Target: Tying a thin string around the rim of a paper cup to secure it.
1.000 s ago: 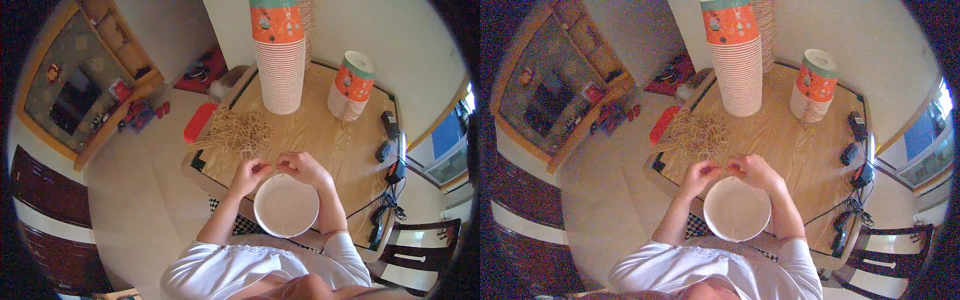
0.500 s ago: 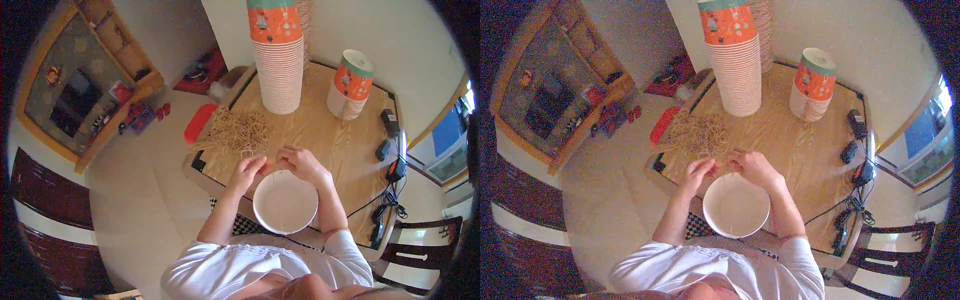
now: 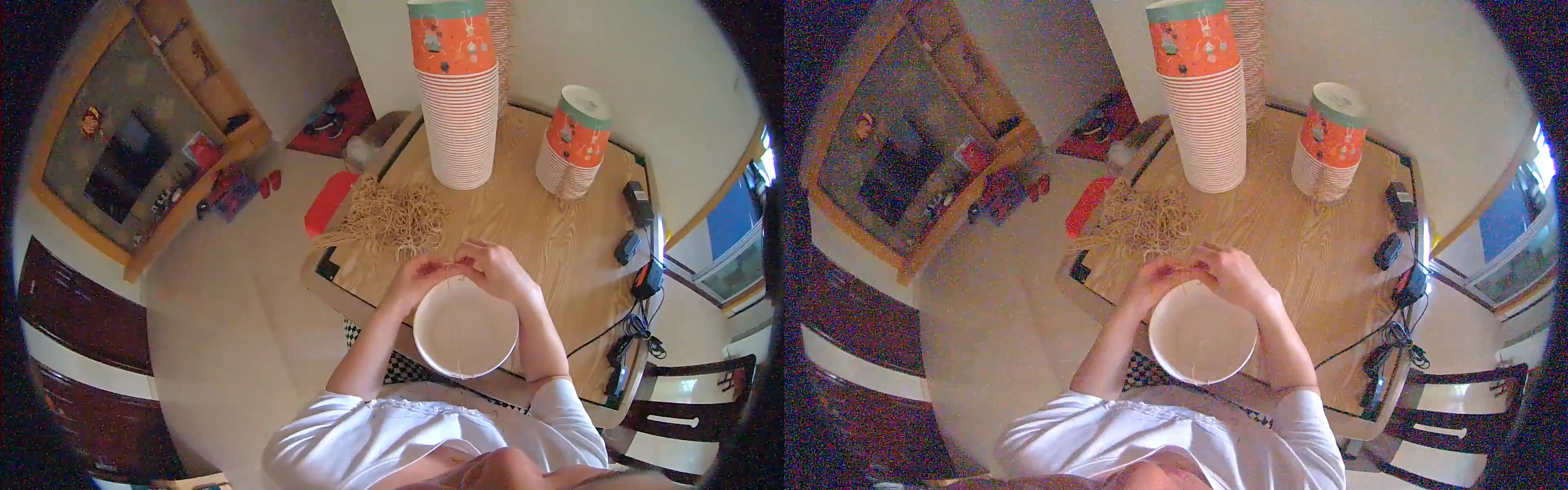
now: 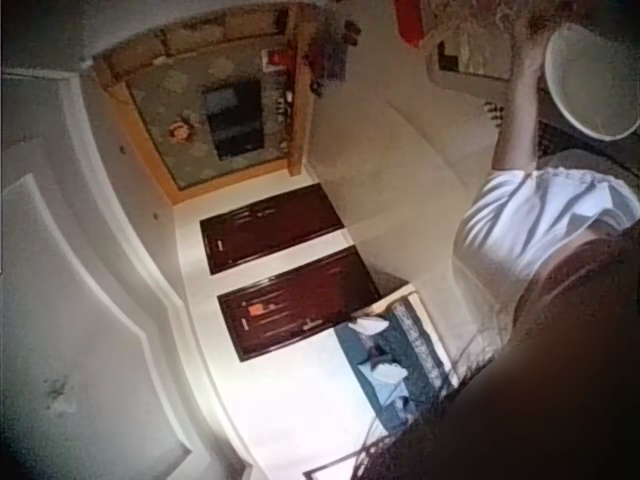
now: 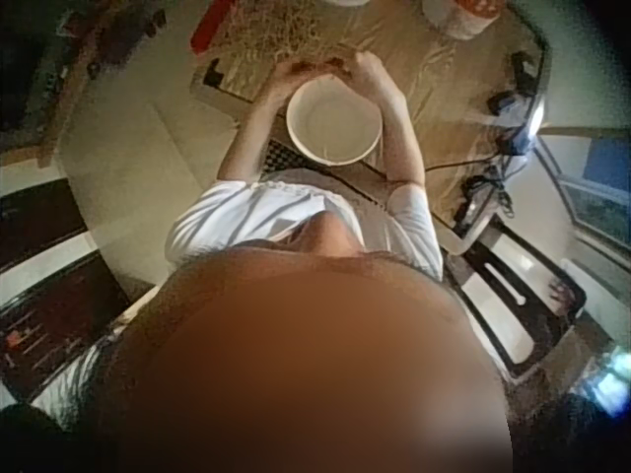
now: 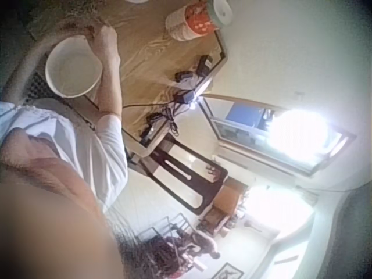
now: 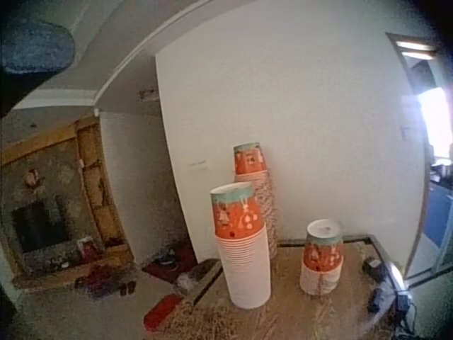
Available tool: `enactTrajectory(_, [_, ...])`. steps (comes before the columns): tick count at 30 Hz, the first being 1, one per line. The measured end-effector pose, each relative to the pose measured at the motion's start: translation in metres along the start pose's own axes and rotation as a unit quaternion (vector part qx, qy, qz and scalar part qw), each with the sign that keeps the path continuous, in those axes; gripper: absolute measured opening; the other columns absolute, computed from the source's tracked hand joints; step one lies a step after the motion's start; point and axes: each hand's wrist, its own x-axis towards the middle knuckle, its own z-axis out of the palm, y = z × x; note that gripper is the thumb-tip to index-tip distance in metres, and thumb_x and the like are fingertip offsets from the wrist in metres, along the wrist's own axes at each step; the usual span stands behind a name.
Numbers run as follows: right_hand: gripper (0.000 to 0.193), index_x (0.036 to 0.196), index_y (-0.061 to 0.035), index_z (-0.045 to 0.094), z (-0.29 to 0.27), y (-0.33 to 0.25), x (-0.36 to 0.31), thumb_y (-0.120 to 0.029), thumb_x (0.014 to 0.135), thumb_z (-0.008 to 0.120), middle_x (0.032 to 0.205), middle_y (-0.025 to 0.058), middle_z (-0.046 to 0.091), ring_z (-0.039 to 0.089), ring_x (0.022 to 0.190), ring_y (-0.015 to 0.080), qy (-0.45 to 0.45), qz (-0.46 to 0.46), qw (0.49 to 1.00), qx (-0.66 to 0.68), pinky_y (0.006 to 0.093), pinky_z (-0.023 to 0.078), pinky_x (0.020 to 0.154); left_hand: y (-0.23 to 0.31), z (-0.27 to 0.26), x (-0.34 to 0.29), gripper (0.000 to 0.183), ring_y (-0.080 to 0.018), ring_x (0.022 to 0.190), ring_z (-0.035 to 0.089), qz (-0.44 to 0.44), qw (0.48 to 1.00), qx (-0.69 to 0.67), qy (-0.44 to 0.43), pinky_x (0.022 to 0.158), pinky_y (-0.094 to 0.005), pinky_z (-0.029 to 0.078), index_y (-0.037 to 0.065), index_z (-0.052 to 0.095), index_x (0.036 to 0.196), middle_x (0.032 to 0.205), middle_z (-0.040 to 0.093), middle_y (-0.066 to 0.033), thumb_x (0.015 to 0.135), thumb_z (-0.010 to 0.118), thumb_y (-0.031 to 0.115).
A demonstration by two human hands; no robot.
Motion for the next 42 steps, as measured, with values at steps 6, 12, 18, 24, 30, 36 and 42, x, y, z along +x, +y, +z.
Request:
enactTrajectory(6, [0.012,0.090,-0.0062,0.060,0.003,0.005,-0.001,-0.014,0.080,0.060,0.084,0.0134,0.062,0.062,0.079,0.0327,0.000,0.037,0.999,-0.010,0.0422,0.049,0.068,0.012,0.005,-0.004,0.016,-0.0078,0.073,0.059,-0.028,0.999,-0.012,0.038,0.063,-0.0224,0.049,0.003,0.064,0.090,0.082,0.064,-0.0025,0.081,0.068,0.016])
enactTrajectory(12, [0.014,0.091,-0.0061,0.062,0.000,0.002,0.001,-0.015,0.080,0.062,0.084,0.0123,0.063,0.063,0.079,0.0309,0.008,0.016,0.999,0.044,0.0399,0.050,0.068,0.011,0.004,-0.003,0.016,-0.0092,0.072,0.061,-0.008,0.999,0.037,0.031,0.062,-0.0227,0.050,0.002,0.066,0.089,0.083,0.066,-0.0036,0.082,0.068,0.016])
enactTrajectory(18, [0.013,0.091,-0.0061,0.062,0.002,0.017,0.003,-0.014,0.080,0.062,0.083,0.0112,0.063,0.063,0.077,0.0291,-0.014,-0.016,0.998,0.051,0.0376,0.050,0.067,0.006,-0.006,-0.004,0.014,-0.0087,0.077,0.059,-0.007,1.000,0.001,0.025,0.070,-0.0226,0.048,0.002,0.065,0.089,0.083,0.065,-0.0029,0.082,0.067,0.015])
enactTrajectory(24, [0.012,0.091,-0.0053,0.062,0.000,0.039,0.001,-0.013,0.081,0.061,0.078,0.0107,0.063,0.062,0.073,0.0238,-0.071,0.027,0.991,0.111,0.0345,0.048,0.066,-0.001,-0.026,-0.012,0.008,-0.0087,0.074,0.057,-0.001,0.991,-0.131,-0.012,0.073,-0.0217,0.046,0.004,0.064,0.088,0.080,0.062,-0.0002,0.084,0.063,0.011])
enactTrajectory(30, [0.013,0.090,-0.0029,0.062,0.003,0.032,0.005,-0.014,0.083,0.060,0.076,0.0083,0.064,0.060,0.072,0.0167,-0.127,0.078,0.978,0.146,0.0308,0.047,0.065,0.003,-0.019,-0.006,0.012,-0.0077,0.076,0.057,0.053,0.999,0.000,0.013,0.073,-0.0225,0.047,0.003,0.063,0.089,0.083,0.063,-0.0001,0.082,0.067,0.012])
enactTrajectory(36, [0.013,0.089,-0.0011,0.062,0.007,0.025,0.008,-0.013,0.084,0.058,0.073,0.0068,0.063,0.058,0.070,0.0123,-0.126,0.095,0.978,0.135,0.0280,0.047,0.064,-0.024,-0.018,0.013,0.014,-0.0080,0.067,0.058,0.019,0.993,0.112,0.037,0.064,-0.0237,0.048,0.002,0.067,0.086,0.077,0.066,-0.0017,0.079,0.070,0.014])
enactTrajectory(42, [0.017,0.089,-0.0006,0.063,0.009,0.031,0.008,-0.016,0.084,0.057,0.076,0.0091,0.064,0.060,0.071,0.0151,-0.127,0.103,0.979,0.122,0.0285,0.048,0.065,-0.021,-0.016,0.013,0.015,-0.0076,0.068,0.059,-0.054,0.997,0.040,0.030,0.064,-0.0230,0.048,0.002,0.068,0.088,0.078,0.066,-0.0016,0.083,0.066,0.017])
